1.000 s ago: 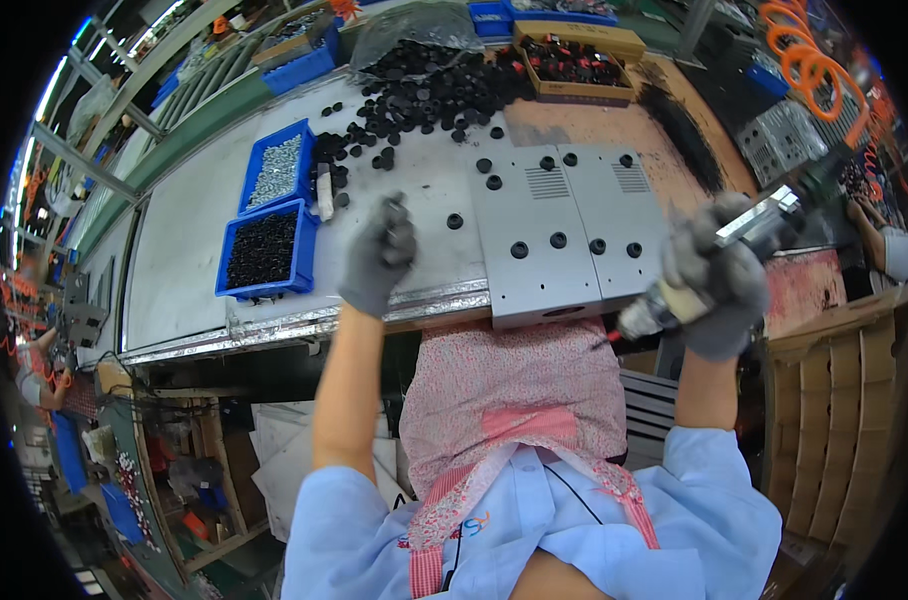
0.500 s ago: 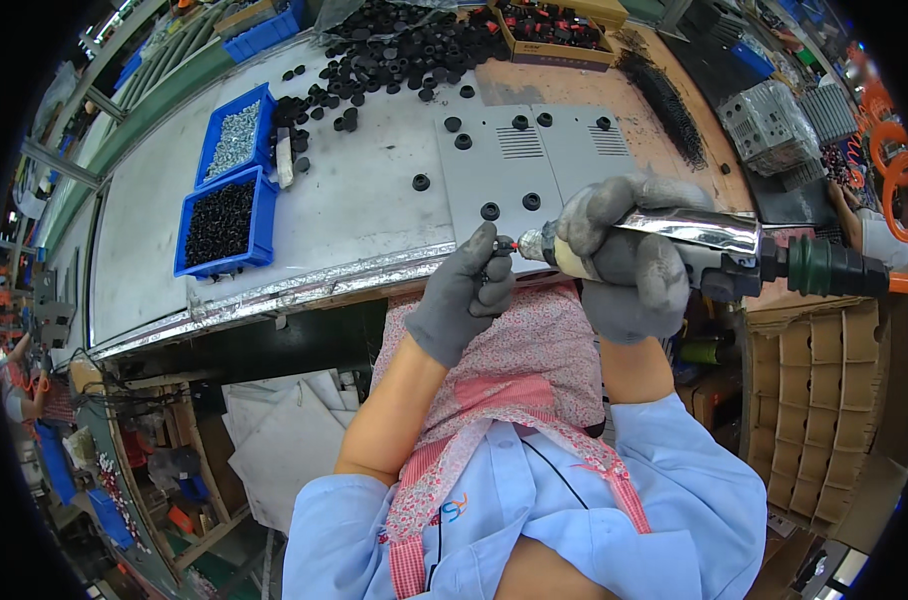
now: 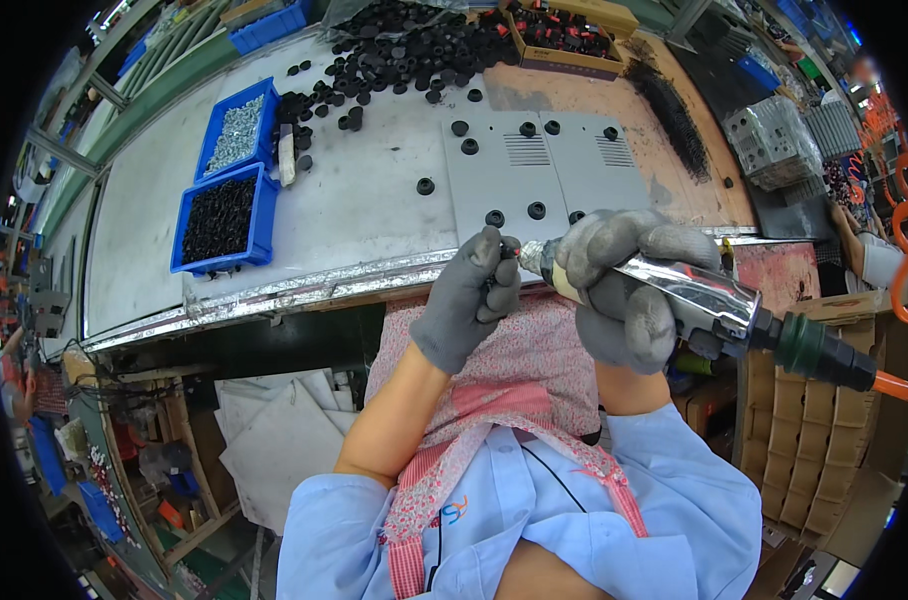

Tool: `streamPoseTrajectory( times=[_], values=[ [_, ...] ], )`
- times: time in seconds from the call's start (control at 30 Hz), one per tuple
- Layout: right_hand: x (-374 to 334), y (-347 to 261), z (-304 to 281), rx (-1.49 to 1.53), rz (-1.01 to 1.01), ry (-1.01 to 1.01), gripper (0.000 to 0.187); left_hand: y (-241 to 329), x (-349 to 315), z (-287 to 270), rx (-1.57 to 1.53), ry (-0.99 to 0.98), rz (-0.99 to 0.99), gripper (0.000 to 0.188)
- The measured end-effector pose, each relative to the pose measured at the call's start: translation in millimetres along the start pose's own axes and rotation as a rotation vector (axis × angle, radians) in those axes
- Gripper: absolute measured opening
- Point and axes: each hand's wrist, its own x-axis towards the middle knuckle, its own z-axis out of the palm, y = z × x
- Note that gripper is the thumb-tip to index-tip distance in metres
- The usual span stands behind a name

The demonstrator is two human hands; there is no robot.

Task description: The person assembles an electronic housing by attaching electronic components and plastic caps to housing parts, then installing screws with a pneumatic screwdriver. The assembled parts are then placed into a cardboard box.

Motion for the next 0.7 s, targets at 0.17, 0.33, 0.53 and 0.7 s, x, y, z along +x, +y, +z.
streamPoseTrajectory(
  times=[0.17, 0.33, 0.53, 0.7],
  values=[
    [15, 5, -12, 0.105, -0.056, -0.042, 0.050, 23, 16, 4, 0.258, 0.209, -0.019, 0.060],
    [21, 9, -9, -0.015, -0.071, 0.170, 0.033, 59, 49, -44, 1.323, 0.519, 0.415, 0.043],
    [21, 14, -9, -0.018, 0.070, 0.198, 0.042, 70, 103, -41, 2.152, 0.746, 0.486, 0.036],
    [26, 26, -8, -0.160, 0.114, 0.241, 0.036, 83, 133, -47, 2.101, 0.843, 0.447, 0.036]
  ],
)
